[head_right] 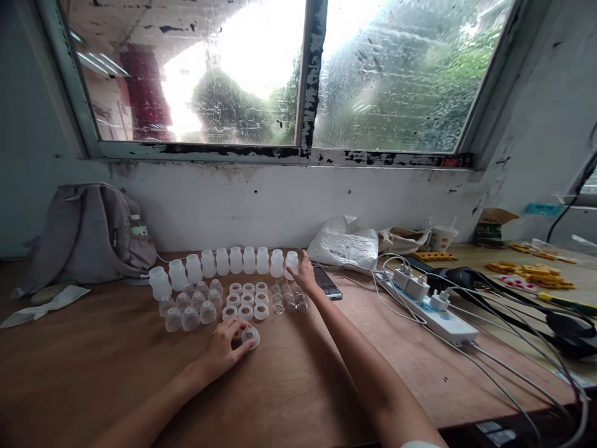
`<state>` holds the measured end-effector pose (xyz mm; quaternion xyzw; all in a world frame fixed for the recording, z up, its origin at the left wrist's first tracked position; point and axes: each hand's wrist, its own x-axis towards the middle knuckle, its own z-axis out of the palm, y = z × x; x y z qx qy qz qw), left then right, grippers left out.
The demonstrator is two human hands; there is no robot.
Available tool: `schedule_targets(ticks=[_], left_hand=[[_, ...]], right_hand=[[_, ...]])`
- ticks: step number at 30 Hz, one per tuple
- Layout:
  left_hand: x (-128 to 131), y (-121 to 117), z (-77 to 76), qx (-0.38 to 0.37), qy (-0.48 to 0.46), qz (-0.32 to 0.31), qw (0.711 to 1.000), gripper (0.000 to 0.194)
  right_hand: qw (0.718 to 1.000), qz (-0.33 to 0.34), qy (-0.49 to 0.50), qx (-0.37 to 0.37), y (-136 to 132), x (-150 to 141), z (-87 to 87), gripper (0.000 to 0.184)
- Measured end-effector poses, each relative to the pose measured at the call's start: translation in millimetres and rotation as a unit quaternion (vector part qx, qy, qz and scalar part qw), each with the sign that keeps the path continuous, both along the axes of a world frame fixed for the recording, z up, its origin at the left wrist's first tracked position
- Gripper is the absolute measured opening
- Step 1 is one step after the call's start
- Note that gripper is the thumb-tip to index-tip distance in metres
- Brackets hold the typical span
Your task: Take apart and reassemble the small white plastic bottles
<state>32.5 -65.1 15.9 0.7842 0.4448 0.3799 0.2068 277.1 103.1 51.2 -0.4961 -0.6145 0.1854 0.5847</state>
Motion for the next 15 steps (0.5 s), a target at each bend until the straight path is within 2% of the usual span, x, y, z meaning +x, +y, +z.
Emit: schedule_targets(ticks=[2, 3, 5, 7, 10, 12, 15], left_hand=[[1, -2, 1.2, 0.000, -0.013, -0.003, 1.000, 0.022], [1, -3, 2.4, 0.001, -0.020, -0.004, 1.000, 0.021], [1, -4, 5.4, 0.007, -0.035, -0.004, 0.999, 0.019], [-1, -5, 8.9, 0.018, -0.046, 0.001, 0.999, 0.018], [-3, -3, 12.3, 0.028, -0.064, 0.008, 0.998, 0.018], [-6, -1, 12.4, 0.028, -0.078, 0.013, 0.997, 0.019], [-8, 3, 10.2, 0.026, -0.089, 0.017, 0.996, 0.020]], right_hand=[[0.996, -0.032, -0.049, 0.069, -21, -8, 3.5, 0.043], [0.990, -0.028, -0.088, 0.104, -34, -14, 4.1, 0.042], [0.986, 0.011, -0.118, 0.119, -65, -29, 2.2, 0.038], [0.967, 0.098, -0.188, 0.138, -97, -47, -3.4, 0.035], [0.921, 0.236, -0.286, 0.118, -134, -70, -15.2, 0.040], [0.914, 0.267, -0.286, 0.106, -146, -81, -22.7, 0.043], [0.917, 0.279, -0.274, 0.080, -146, -89, -30.4, 0.043]])
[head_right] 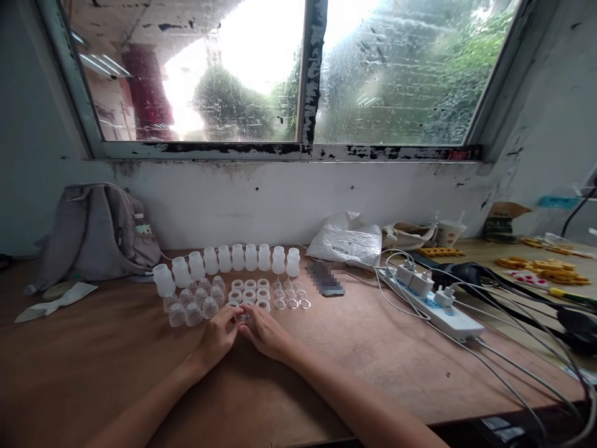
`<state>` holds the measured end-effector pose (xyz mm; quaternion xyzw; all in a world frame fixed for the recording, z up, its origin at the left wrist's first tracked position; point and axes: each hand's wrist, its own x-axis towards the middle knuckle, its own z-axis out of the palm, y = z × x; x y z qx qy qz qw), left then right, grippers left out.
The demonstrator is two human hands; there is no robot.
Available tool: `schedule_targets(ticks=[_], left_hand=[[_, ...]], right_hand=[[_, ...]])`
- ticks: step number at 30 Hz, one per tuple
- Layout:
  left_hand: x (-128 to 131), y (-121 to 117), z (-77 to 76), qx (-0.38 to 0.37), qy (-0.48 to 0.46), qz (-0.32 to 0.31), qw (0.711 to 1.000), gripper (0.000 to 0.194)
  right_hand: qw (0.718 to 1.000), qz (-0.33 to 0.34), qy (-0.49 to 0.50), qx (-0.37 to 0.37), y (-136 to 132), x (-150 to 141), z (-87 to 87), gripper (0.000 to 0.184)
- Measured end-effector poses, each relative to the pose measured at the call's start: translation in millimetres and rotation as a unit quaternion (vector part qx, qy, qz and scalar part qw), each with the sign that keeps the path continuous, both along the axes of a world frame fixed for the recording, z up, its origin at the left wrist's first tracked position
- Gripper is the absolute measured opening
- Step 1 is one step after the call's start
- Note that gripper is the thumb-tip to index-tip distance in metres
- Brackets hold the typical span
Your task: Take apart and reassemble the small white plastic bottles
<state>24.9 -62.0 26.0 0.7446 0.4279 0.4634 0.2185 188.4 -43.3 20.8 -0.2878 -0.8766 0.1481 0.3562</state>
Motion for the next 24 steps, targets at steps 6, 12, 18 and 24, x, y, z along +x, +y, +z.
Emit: schedule_targets(ticks=[6, 12, 18, 24], left_hand=[[1, 4, -4.3, 0.023, 0.030, -0.002, 0.999, 0.021], [-6, 5, -1.9, 0.089, 0.122, -0.035, 0.988, 0.023], [-16, 7, 4.1, 0.147, 0.214, -0.062, 0.964, 0.025], [-21, 11, 3.3, 0.201, 0.249, -0.056, 0.946, 0.022]], right_hand=[[1.000, -0.001, -0.011, -0.010, 7, 2, -2.9, 0.046], [1.000, 0.009, -0.019, 0.019, 6, 1, -0.7, 0.048], [1.000, 0.010, -0.025, 0.012, 3, -3, 2.3, 0.046], [0.999, 0.011, -0.030, -0.008, 1, -6, 1.9, 0.040]])
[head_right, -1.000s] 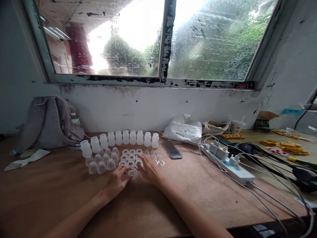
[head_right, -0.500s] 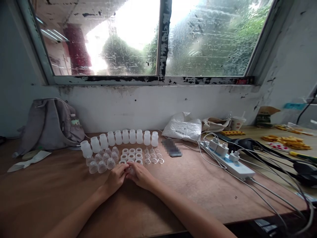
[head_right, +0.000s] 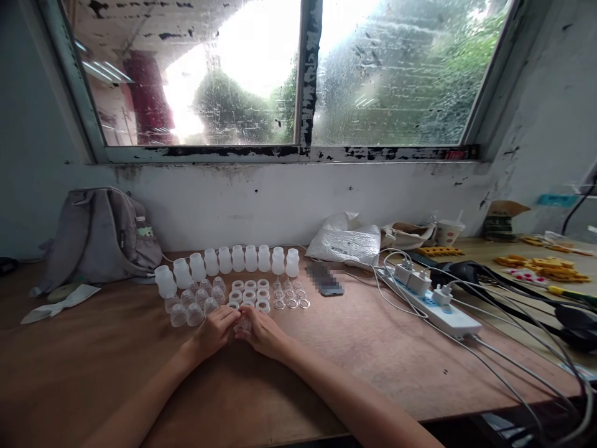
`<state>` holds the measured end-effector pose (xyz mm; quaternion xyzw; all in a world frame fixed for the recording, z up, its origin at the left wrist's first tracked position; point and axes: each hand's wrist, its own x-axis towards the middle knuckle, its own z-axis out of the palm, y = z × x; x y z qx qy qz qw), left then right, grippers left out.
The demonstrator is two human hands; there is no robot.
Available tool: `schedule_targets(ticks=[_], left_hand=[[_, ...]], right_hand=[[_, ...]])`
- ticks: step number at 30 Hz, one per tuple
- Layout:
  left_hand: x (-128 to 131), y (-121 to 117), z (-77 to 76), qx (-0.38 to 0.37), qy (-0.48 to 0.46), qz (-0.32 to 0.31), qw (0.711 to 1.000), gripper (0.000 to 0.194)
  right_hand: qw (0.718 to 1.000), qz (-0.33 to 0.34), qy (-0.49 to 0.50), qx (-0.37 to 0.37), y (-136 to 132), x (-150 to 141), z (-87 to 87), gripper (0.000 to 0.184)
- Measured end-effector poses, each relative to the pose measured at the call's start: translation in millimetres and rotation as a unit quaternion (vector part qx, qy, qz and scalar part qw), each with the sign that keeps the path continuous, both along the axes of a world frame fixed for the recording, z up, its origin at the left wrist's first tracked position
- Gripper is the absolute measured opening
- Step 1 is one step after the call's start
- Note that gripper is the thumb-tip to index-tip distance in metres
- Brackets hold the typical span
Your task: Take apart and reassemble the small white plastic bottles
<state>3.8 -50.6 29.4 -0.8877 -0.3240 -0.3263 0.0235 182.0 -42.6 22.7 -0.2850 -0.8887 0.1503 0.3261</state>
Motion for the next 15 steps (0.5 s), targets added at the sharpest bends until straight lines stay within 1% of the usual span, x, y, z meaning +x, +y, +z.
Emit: schedule_targets(ticks=[5, 7, 9, 12, 15], left_hand=[[-2, 3, -1.1, 0.043, 0.012, 0.010, 0.999, 0.019], [-6, 5, -0.1, 0.060, 0.000, 0.024, 0.998, 0.018], [-13, 8, 1.2, 0.080, -0.044, 0.066, 0.994, 0.015], [-28, 15, 2.6, 0.109, -0.109, 0.156, 0.976, 0.012], [-41, 19, 2.8, 0.139, -0.102, 0.202, 0.964, 0.010]], right_hand=[[1.000, 0.002, 0.005, 0.006, 2, 0, -3.4, 0.042], [1.000, -0.003, 0.012, 0.002, 3, 1, -5.1, 0.042], [1.000, -0.007, 0.016, -0.004, 5, 2, -7.1, 0.041], [1.000, -0.023, 0.004, -0.009, 6, 3, -9.2, 0.037], [0.999, -0.031, -0.029, 0.002, 5, 2, -7.8, 0.032]])
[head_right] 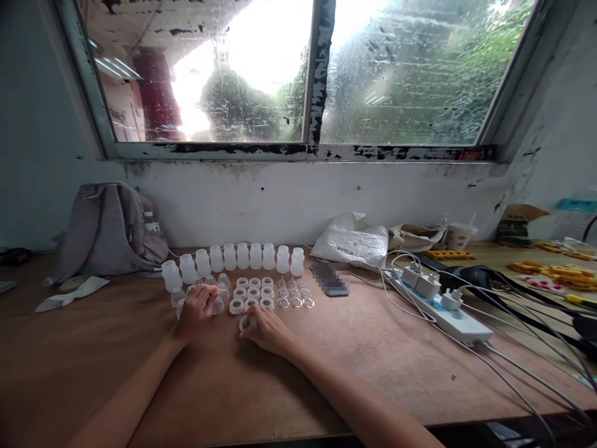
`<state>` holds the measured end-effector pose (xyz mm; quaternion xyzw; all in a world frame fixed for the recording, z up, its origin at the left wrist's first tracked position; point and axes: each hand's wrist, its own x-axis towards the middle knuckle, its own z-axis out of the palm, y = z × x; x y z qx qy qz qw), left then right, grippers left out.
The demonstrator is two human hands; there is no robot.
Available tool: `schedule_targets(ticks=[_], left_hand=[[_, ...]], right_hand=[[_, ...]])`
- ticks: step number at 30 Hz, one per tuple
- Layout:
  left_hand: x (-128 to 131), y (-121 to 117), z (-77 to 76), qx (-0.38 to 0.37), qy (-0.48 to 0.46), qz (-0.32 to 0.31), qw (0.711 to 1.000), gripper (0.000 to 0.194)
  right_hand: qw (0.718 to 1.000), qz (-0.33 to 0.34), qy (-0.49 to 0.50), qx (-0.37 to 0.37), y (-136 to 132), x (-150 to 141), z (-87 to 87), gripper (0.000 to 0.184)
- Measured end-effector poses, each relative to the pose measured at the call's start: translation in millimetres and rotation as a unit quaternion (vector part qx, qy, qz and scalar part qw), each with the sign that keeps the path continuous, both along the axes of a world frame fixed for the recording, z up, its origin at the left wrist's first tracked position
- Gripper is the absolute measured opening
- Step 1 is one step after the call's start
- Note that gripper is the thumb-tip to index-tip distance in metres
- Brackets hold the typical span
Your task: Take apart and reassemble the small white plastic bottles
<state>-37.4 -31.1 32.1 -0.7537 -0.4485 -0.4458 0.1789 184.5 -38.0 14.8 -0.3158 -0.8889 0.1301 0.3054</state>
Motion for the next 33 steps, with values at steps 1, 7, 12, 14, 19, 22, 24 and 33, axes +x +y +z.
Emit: schedule_targets(ticks=[1, 7, 12, 14, 19, 22, 24, 33], left_hand=[[-2, 1, -0.1, 0.005, 0.008, 0.008, 1.000, 0.010], [1, -2, 0.0, 0.036, 0.024, -0.002, 0.999, 0.008], [3, -4, 2.2, 0.054, -0.002, -0.006, 0.999, 0.008], [3, -4, 2.8, 0.052, -0.004, -0.003, 0.999, 0.008], [4, -4, 1.5, 0.050, 0.016, -0.008, 0.999, 0.009], [6, -4, -1.3, 0.041, 0.038, -0.020, 0.998, 0.012], [9, -4, -2.9, 0.030, 0.053, -0.036, 0.998, 0.015], [34, -22, -3.9, 0.015, 0.099, -0.114, 0.988, 0.024]], right_hand=[[1.000, 0.007, -0.011, 0.006, -1, 0, 1.4, 0.030], [0.997, 0.033, -0.033, 0.058, -7, 1, 12.8, 0.026], [0.996, 0.021, -0.044, 0.078, -8, 2, 13.4, 0.025], [0.995, 0.025, -0.045, 0.084, -8, 1, 12.2, 0.021], [0.993, 0.036, -0.045, 0.100, -8, -1, 10.9, 0.021], [0.994, 0.034, -0.030, 0.102, -8, -1, 11.6, 0.026], [0.995, 0.021, -0.004, 0.102, -8, -1, 11.9, 0.030], [0.987, 0.009, 0.040, 0.153, -9, -1, 6.1, 0.024]])
